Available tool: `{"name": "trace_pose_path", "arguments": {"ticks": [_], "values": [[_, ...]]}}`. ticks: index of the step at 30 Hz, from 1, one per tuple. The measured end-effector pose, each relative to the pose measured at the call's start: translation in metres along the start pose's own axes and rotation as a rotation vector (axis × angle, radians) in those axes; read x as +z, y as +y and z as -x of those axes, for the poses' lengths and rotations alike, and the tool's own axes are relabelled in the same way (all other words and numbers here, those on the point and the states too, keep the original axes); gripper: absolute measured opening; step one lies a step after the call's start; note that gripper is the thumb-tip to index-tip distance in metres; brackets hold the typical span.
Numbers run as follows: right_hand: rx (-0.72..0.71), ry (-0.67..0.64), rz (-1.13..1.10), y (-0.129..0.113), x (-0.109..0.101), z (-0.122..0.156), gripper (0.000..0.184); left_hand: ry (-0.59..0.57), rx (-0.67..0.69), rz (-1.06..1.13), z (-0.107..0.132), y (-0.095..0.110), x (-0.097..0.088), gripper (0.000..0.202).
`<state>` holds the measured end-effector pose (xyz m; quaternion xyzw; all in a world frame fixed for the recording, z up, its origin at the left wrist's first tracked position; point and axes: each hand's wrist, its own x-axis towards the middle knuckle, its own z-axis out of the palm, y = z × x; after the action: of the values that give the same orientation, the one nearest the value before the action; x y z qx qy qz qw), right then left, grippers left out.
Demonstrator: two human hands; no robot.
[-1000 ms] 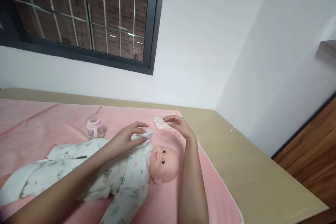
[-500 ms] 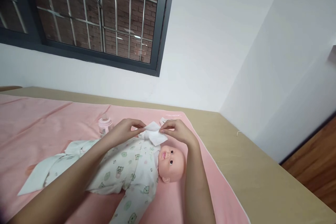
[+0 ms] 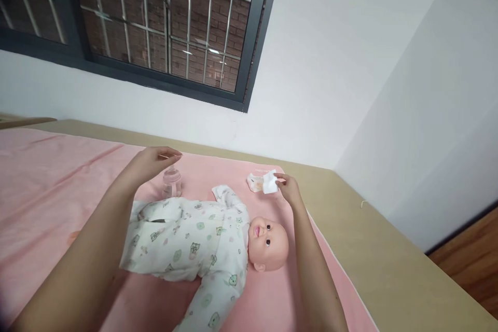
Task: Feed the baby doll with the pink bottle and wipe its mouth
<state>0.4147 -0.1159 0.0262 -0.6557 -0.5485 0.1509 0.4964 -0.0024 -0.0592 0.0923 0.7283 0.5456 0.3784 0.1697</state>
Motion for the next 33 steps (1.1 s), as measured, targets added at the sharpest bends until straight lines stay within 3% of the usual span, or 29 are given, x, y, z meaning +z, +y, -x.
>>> {"name": "trace_pose_path", "arguments": {"ticks": [3, 6, 12, 16, 21, 27, 30, 33], "values": [[0.011, 0.016, -0.034, 0.016, 0.006, -0.017, 0.044, 0.028, -0.053, -0.018, -0.007, -0.017, -0.002, 0.031], [0.028, -0.055, -0.124, 0.017, 0.014, -0.027, 0.052, 0.04, -0.078, -0.042, -0.012, -0.029, -0.001, 0.035], [0.101, -0.189, -0.326, 0.02, 0.037, -0.037, 0.058, 0.028, -0.133, -0.078, -0.014, -0.036, 0.0, 0.044], [0.153, -0.06, -0.251, 0.034, 0.045, -0.038, 0.046, 0.055, -0.154, -0.083, -0.016, -0.038, 0.001, 0.057], [0.135, 0.039, -0.135, 0.05, 0.034, -0.031, 0.038, 0.063, -0.176, -0.091, -0.021, -0.049, 0.007, 0.069], [0.025, 0.273, 0.11, 0.068, 0.019, -0.01, 0.039, -0.143, -0.179, -0.182, -0.025, -0.063, 0.015, 0.08], [0.014, 0.374, 0.271, 0.082, 0.026, 0.004, 0.044, -0.218, -0.183, -0.218, -0.026, -0.066, 0.018, 0.084], [0.105, 0.375, 0.251, 0.095, 0.038, 0.017, 0.056, -0.219, -0.203, -0.25, -0.026, -0.065, 0.021, 0.084]]}}
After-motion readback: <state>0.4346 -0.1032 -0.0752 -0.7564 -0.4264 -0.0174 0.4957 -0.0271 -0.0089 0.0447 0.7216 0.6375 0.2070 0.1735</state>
